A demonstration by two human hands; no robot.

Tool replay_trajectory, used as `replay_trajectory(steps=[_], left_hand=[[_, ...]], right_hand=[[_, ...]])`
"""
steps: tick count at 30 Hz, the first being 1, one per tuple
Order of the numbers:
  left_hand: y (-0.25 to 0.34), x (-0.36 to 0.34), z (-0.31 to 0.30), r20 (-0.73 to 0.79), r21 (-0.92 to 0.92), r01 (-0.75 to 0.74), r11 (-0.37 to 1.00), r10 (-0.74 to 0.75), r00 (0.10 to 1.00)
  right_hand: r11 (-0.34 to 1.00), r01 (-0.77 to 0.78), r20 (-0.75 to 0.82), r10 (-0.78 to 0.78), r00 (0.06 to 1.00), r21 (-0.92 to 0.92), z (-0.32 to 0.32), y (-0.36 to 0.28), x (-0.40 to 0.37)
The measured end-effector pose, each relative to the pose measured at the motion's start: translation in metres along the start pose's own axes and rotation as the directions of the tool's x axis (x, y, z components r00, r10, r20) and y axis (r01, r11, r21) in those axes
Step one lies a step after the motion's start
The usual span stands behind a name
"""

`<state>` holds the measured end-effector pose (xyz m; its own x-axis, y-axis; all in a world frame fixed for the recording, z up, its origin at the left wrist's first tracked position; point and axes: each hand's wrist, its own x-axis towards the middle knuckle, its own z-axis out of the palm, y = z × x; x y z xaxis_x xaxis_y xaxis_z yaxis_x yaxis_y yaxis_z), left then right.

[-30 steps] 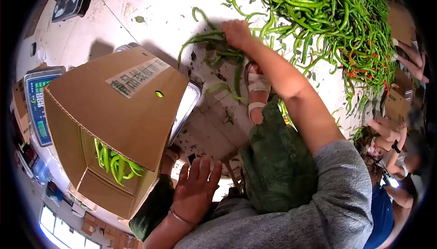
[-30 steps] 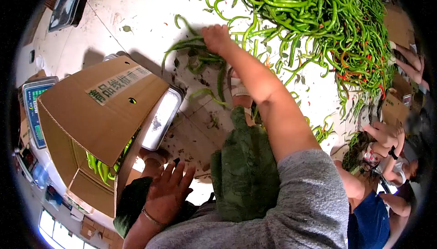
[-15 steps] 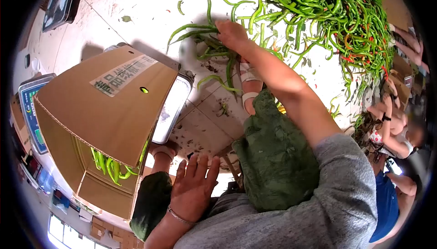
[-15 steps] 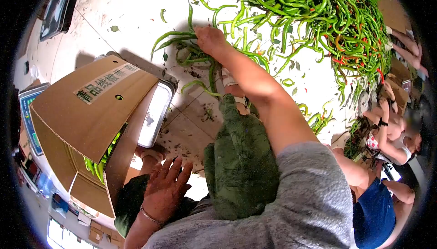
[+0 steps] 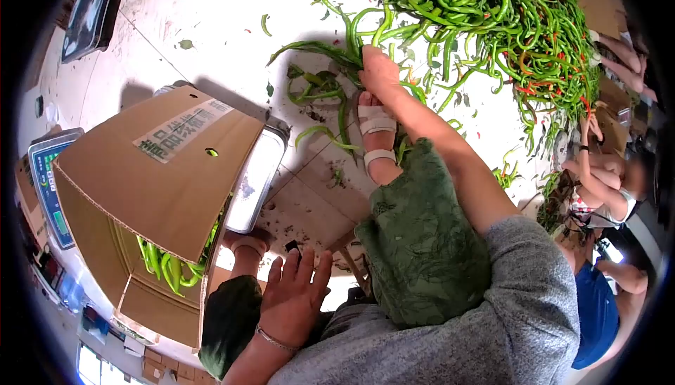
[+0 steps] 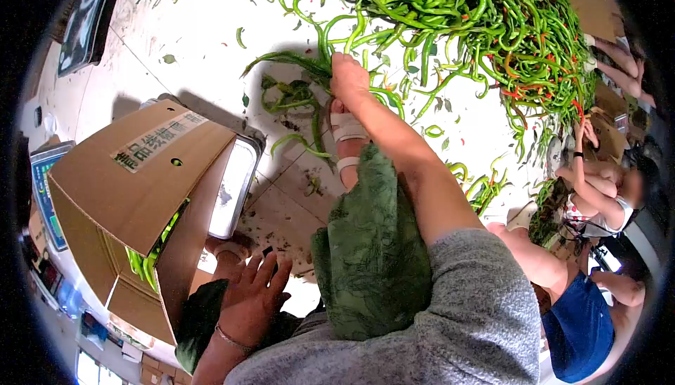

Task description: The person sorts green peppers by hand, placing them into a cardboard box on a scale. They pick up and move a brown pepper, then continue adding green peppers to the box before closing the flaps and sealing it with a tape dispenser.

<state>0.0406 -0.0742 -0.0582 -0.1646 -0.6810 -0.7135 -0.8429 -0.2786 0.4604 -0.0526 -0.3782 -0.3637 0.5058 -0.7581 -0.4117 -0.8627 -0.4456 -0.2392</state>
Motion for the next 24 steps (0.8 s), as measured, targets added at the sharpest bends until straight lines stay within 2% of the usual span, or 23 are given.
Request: replay_trajectory(steps=[3,6,10,11,12,13,15,17,18,21,24], left_hand=[[0.002,0.001,0.000,-0.011,0.003,-0.006,1.000,0.006,1.000],[0.003,0.002,0.000,-0.021,0.002,-0.014,1.000,0.014,1.000],[0.003,0.005,0.002,-0.006,-0.013,-0.018,1.000,0.018,1.000],[0.003,0.004,0.001,-0.001,-0.012,-0.018,1.000,0.018,1.000],[0.003,0.004,0.001,0.005,-0.010,-0.016,1.000,0.016,1.000],[0.003,0.004,0.001,0.006,-0.004,-0.014,1.000,0.014,1.000],[0.004,0.004,0.002,0.013,0.005,-0.010,1.000,0.010,1.000],[0.005,0.005,0.003,0.018,0.008,-0.015,1.000,0.014,1.000],[0.006,0.005,0.003,0.020,0.010,-0.017,1.000,0.017,1.000],[0.007,0.008,0.002,0.046,0.025,-0.022,0.999,0.021,0.999],[0.009,0.011,0.001,0.053,0.014,-0.022,1.000,0.021,0.998]], right_hand=[[0.997,0.034,0.159,-0.022,0.987,-0.073,-0.008,-0.006,0.001],[0.996,0.079,0.160,-0.073,0.984,-0.032,-0.008,-0.005,-0.006],[0.982,0.118,0.080,-0.131,0.988,0.147,-0.061,0.001,-0.029],[0.983,0.066,0.125,-0.088,0.988,0.171,-0.070,0.012,-0.026],[0.969,0.220,-0.020,-0.219,0.976,0.110,-0.074,0.032,-0.021],[0.933,0.360,-0.157,-0.351,0.923,0.029,-0.077,0.057,-0.014],[0.878,0.475,-0.328,-0.467,0.821,-0.060,-0.079,0.100,0.005],[0.901,0.390,-0.329,-0.433,0.839,-0.191,-0.085,0.121,0.022],[0.947,0.231,-0.225,-0.280,0.933,-0.222,-0.088,0.122,0.029],[0.927,0.145,-0.228,-0.233,0.945,-0.346,-0.076,0.126,0.051],[0.897,0.130,-0.247,-0.252,0.936,-0.422,-0.067,0.121,0.051]])
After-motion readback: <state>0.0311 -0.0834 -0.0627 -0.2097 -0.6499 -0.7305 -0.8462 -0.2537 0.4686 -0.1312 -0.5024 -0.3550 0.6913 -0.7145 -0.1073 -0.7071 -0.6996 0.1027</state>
